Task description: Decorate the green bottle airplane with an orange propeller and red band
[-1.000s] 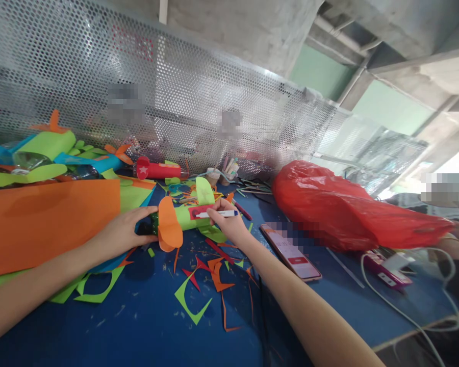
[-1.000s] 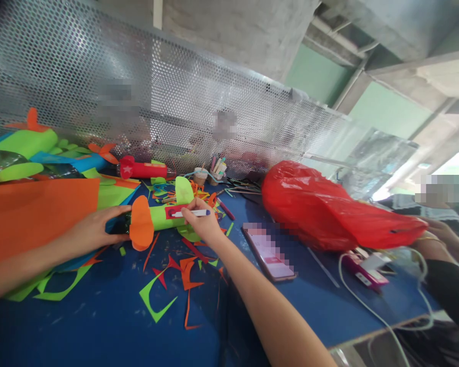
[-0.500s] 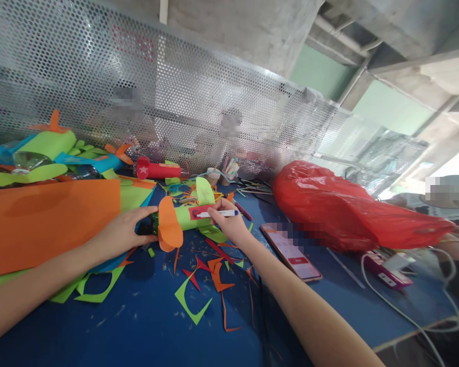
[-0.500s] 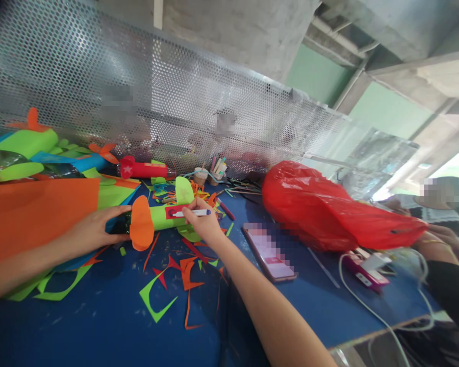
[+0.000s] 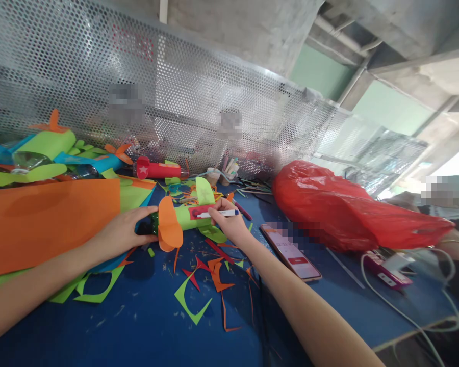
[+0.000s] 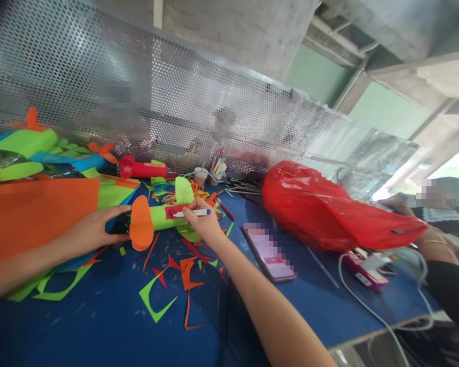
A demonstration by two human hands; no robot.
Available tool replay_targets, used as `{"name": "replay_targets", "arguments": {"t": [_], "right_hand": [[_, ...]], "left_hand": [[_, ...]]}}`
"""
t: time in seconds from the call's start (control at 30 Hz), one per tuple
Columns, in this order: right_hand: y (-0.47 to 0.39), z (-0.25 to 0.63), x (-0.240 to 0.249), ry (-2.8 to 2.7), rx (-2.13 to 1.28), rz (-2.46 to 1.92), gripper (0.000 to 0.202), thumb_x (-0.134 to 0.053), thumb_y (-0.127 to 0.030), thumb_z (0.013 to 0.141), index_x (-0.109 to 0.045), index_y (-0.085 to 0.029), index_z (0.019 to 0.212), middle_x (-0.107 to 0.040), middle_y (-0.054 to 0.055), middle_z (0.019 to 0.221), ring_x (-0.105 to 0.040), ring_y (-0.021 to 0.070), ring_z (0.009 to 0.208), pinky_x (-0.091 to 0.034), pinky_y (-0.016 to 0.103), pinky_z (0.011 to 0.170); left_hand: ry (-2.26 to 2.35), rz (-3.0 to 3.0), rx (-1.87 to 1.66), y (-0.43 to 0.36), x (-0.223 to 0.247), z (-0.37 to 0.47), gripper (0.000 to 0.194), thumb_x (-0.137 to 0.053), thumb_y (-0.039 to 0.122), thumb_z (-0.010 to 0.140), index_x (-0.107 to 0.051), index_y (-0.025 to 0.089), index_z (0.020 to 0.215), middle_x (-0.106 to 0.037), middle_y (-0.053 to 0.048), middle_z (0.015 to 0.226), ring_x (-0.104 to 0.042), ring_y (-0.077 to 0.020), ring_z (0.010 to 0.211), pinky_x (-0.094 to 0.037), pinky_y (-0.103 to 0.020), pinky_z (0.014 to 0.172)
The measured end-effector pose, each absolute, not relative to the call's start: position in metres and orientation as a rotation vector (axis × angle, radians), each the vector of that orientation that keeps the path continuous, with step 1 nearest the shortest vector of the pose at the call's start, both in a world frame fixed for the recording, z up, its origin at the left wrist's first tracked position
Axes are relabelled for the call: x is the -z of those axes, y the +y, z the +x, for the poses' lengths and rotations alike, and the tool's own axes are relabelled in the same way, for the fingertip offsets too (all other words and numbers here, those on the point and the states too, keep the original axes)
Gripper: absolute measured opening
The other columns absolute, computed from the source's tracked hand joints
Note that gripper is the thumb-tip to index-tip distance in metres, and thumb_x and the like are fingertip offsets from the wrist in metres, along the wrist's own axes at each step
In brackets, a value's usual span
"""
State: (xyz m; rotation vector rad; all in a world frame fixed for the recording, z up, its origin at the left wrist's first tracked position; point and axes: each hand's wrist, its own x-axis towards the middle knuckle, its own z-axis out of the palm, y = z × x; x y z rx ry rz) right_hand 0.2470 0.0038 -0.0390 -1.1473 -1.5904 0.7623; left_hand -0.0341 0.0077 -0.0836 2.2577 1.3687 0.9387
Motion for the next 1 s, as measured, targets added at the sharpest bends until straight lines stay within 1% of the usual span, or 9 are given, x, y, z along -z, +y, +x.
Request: {"name": "replay_targets", "arguments": {"t": [0.23,0.43,0.67,0.87,1.0], "right_hand": [[0.0023,0.2462,0.0373,-1.590,-0.780,-1.147,0.020,-0.060,-0.034,0.070,-0.044,-0.024,0.063,-0.051,-0.007,0.046,-0.042,0.0116,0.044,-0.031,0.025,0.048],[0.0016,0.2466,0.0352,-1.563,-0.726,-1.173,0.019,-0.059,-0.033,0.070,-0.044,-0.024,0.063,-0.051,-0.007,0.046,-0.042,0.0120,0.045,-0.033,0.026,0.049],[0.0002,0.2461,0.0314,-1.553,-0.691,-1.176,0.019,-0.059,-0.032,0.070,-0.044,-0.024,0.062,-0.050,-0.006,0.046,-0.044,0.0125,0.046,-0.035,0.026,0.051],[0.0007,0.2458,0.0322,-1.547,-0.702,-1.161,0.020,-0.060,-0.033,0.071,-0.044,-0.024,0.063,-0.051,-0.006,0.047,-0.043,0.0126,0.046,-0.035,0.026,0.052],[0.0004,0.2458,0.0319,-1.568,-0.690,-1.178,0.021,-0.060,-0.033,0.072,-0.044,-0.024,0.062,-0.051,-0.006,0.047,-0.044,0.0131,0.046,-0.035,0.027,0.052]], "left_hand": [[1.400,2.303,-0.923,0.0073,0.0833,-0.0348,0.065,-0.068,0.057,0.070,-0.056,0.027,0.127,-0.059,-0.010,0.135,-0.055,-0.0373,0.121,-0.044,-0.053,0.102],[1.377,2.307,-0.947,0.0069,0.0825,-0.0343,0.063,-0.068,0.057,0.070,-0.058,0.029,0.125,-0.060,-0.009,0.134,-0.056,-0.0374,0.120,-0.044,-0.054,0.101],[1.404,2.312,-0.912,0.0066,0.0816,-0.0339,0.066,-0.067,0.059,0.070,-0.056,0.027,0.127,-0.059,-0.010,0.135,-0.055,-0.0374,0.122,-0.043,-0.053,0.102],[1.392,2.309,-0.918,0.0071,0.0828,-0.0341,0.066,-0.068,0.058,0.070,-0.057,0.027,0.128,-0.058,-0.010,0.136,-0.055,-0.0372,0.122,-0.043,-0.051,0.103],[1.396,2.299,-0.927,0.0072,0.0824,-0.0346,0.064,-0.068,0.059,0.070,-0.057,0.030,0.126,-0.059,-0.008,0.136,-0.055,-0.0370,0.122,-0.044,-0.052,0.102]]}}
